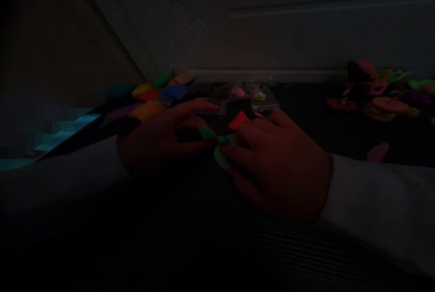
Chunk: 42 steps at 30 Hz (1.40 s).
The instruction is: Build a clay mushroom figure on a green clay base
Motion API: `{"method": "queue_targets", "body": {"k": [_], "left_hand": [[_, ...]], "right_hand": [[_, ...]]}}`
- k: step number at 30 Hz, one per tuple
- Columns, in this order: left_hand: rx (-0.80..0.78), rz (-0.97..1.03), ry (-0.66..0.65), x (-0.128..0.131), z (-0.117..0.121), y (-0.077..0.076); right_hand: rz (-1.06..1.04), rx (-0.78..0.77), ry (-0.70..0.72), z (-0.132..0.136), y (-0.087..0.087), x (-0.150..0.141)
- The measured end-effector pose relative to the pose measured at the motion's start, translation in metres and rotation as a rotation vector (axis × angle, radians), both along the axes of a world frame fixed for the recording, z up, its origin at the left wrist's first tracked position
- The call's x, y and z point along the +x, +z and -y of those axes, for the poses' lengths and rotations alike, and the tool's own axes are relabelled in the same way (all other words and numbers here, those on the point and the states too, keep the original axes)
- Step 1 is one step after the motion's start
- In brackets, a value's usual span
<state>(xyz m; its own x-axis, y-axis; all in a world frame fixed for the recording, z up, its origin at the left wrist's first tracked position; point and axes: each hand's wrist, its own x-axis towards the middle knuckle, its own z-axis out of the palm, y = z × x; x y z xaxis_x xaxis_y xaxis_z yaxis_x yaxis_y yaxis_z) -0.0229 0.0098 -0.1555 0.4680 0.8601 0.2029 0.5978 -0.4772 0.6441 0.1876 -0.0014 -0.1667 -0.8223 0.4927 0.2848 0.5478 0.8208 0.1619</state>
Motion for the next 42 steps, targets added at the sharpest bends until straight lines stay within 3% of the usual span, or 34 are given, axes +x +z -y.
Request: {"method": "queue_targets", "body": {"k": [8,14,27,42], "left_hand": [[-0.029,0.012,-0.017,0.0000,0.0012,-0.0026],[0.067,-0.054,0.013,0.0018,-0.0005,-0.0008],[-0.070,0.058,0.000,0.0005,-0.0012,-0.0025],[-0.035,0.042,0.006,0.0025,0.0007,-0.0018]], "right_hand": [[-0.010,-0.005,0.011,-0.0009,0.0009,0.0003],[-0.018,-0.004,0.018,0.0002,0.0006,0.0009],[-0.011,0.006,0.018,-0.0007,0.0021,-0.0002],[-0.020,-0.002,0.028,-0.0008,0.0015,-0.0016]]}}
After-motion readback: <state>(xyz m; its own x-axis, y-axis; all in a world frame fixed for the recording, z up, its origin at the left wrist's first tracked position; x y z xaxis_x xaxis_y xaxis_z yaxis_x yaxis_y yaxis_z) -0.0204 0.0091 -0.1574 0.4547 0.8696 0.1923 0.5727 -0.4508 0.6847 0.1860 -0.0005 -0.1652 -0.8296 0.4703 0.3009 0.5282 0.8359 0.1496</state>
